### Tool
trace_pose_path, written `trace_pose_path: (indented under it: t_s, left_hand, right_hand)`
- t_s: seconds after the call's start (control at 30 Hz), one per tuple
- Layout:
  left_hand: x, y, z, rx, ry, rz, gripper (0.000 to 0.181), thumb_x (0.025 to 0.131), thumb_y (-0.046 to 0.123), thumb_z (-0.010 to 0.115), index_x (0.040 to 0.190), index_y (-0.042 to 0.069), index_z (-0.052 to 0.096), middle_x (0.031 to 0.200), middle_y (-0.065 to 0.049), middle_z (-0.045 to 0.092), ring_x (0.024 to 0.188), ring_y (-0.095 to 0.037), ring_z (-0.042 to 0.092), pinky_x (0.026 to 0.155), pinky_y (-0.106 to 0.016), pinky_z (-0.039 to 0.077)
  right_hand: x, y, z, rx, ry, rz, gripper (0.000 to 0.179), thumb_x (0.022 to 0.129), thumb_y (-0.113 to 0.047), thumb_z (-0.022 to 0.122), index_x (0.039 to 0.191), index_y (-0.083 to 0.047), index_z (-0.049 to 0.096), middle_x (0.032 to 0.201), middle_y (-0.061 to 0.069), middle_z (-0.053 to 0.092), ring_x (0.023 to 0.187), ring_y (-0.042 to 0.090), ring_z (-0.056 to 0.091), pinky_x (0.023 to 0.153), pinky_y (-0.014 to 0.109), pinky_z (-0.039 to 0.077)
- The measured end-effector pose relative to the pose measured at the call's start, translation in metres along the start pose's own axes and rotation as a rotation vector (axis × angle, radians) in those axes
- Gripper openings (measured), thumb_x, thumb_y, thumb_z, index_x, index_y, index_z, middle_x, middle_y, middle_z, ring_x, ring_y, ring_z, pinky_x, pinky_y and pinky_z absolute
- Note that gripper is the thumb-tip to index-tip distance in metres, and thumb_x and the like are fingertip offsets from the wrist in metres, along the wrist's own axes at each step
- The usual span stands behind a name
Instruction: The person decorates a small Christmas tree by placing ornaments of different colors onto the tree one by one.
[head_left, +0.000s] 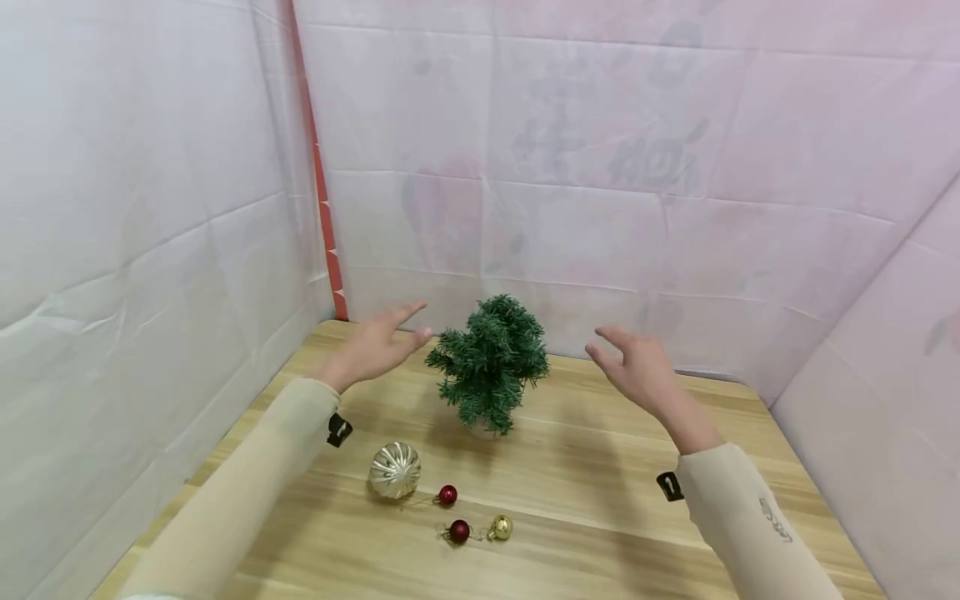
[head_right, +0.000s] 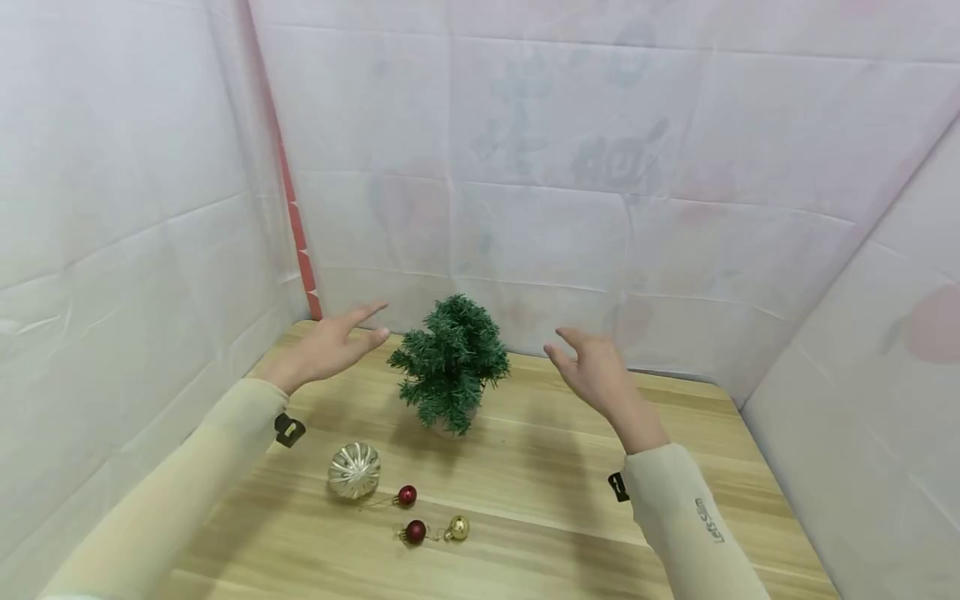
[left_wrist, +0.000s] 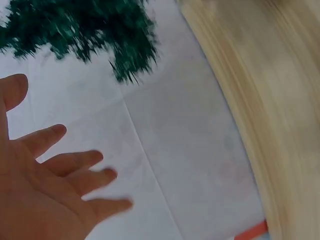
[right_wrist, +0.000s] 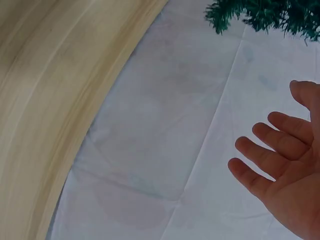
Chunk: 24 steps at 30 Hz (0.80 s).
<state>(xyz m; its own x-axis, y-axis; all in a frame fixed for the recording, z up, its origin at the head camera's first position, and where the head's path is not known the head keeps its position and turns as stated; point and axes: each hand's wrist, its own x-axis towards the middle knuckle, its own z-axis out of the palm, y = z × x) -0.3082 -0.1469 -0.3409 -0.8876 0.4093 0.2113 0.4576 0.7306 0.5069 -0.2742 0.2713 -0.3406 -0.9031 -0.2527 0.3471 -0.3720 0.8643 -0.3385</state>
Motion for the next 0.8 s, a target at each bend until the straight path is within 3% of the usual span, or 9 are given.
trace_pose_path:
  t_s: [0.13,0.23,0.3,0.37,0.47,0.53,0.6,0.7,0.8]
  left_hand:
    - [-0.006,0.01,0.011,-0.192,0.006,0.008,0.056,0.1,0.057,0.048,0.152,0.038,0.037,0.154,-0.001,0.044,0.139,-0.032,0.045,0.11,-0.056,0.039]
    - [-0.012,0.015,0.019,-0.295,0.028,0.004,0.05,0.098,0.06,0.05,0.145,0.044,0.045,0.148,0.004,0.051,0.133,-0.029,0.052,0.104,-0.053,0.046]
    - [-0.016,0.017,0.024,-0.334,0.048,0.005,0.049,0.095,0.062,0.052,0.141,0.045,0.05,0.145,0.006,0.054,0.132,-0.027,0.054,0.102,-0.052,0.047]
    - [-0.019,0.019,0.029,-0.358,0.076,0.016,0.05,0.094,0.062,0.055,0.139,0.041,0.055,0.143,0.005,0.057,0.131,-0.027,0.054,0.104,-0.052,0.046]
    - [-0.021,0.021,0.034,-0.392,0.099,0.031,0.05,0.094,0.058,0.059,0.137,0.032,0.06,0.141,0.002,0.059,0.131,-0.027,0.055,0.106,-0.052,0.045]
    - [-0.022,0.023,0.037,-0.402,0.103,0.03,0.049,0.094,0.055,0.062,0.136,0.03,0.062,0.139,0.003,0.06,0.128,-0.025,0.057,0.105,-0.05,0.046]
    - [-0.024,0.024,0.04,-0.403,0.109,0.028,0.047,0.093,0.053,0.064,0.134,0.03,0.063,0.138,0.003,0.061,0.117,-0.024,0.064,0.097,-0.048,0.052]
    - [-0.025,0.025,0.043,-0.406,0.116,0.023,0.043,0.093,0.049,0.065,0.133,0.031,0.065,0.136,0.002,0.062,0.089,-0.017,0.07,0.074,-0.038,0.057]
    - [-0.026,0.025,0.048,-0.444,0.116,0.019,0.041,0.093,0.046,0.067,0.13,0.03,0.067,0.137,0.0,0.062,0.078,-0.01,0.068,0.06,-0.031,0.05]
  right_hand:
    - [-0.013,-0.008,0.008,0.019,0.002,-0.034,0.055,0.102,-0.042,0.055,0.141,-0.003,0.055,0.111,0.025,0.069,0.039,0.015,0.048,0.091,0.058,0.051]
    - [-0.021,-0.015,0.015,0.019,0.021,-0.066,0.051,0.101,-0.039,0.058,0.138,-0.005,0.058,0.076,0.014,0.067,0.034,0.005,0.02,0.078,0.046,0.054]
    - [-0.027,-0.019,0.019,0.019,0.058,-0.101,0.046,0.1,-0.035,0.061,0.135,-0.006,0.062,0.093,0.016,0.073,0.035,0.001,0.016,0.07,0.038,0.052]
    - [-0.032,-0.022,0.024,0.025,0.087,-0.117,0.042,0.099,-0.033,0.063,0.132,-0.008,0.065,0.071,0.007,0.065,0.035,-0.002,0.013,0.058,0.03,0.043]
    - [-0.041,-0.025,0.03,0.049,0.119,-0.133,0.038,0.097,-0.031,0.066,0.128,-0.009,0.068,0.083,0.01,0.072,0.034,-0.004,0.011,0.052,0.025,0.039]
    - [-0.046,-0.026,0.034,0.075,0.121,-0.129,0.037,0.097,-0.03,0.067,0.128,-0.009,0.068,0.082,0.008,0.072,0.032,-0.002,0.015,0.05,0.026,0.039]
    - [-0.051,-0.027,0.039,0.082,0.138,-0.145,0.035,0.096,-0.027,0.069,0.126,-0.008,0.069,0.098,0.01,0.075,0.036,0.002,0.039,0.055,0.03,0.049]
    - [-0.058,-0.027,0.048,0.095,0.156,-0.166,0.033,0.093,-0.023,0.072,0.123,-0.007,0.071,0.11,0.011,0.074,0.063,0.016,0.068,0.065,0.038,0.057]
    - [-0.064,-0.028,0.059,0.116,0.162,-0.18,0.031,0.092,-0.019,0.074,0.119,-0.007,0.072,0.107,0.01,0.075,0.086,0.023,0.073,0.066,0.038,0.058]
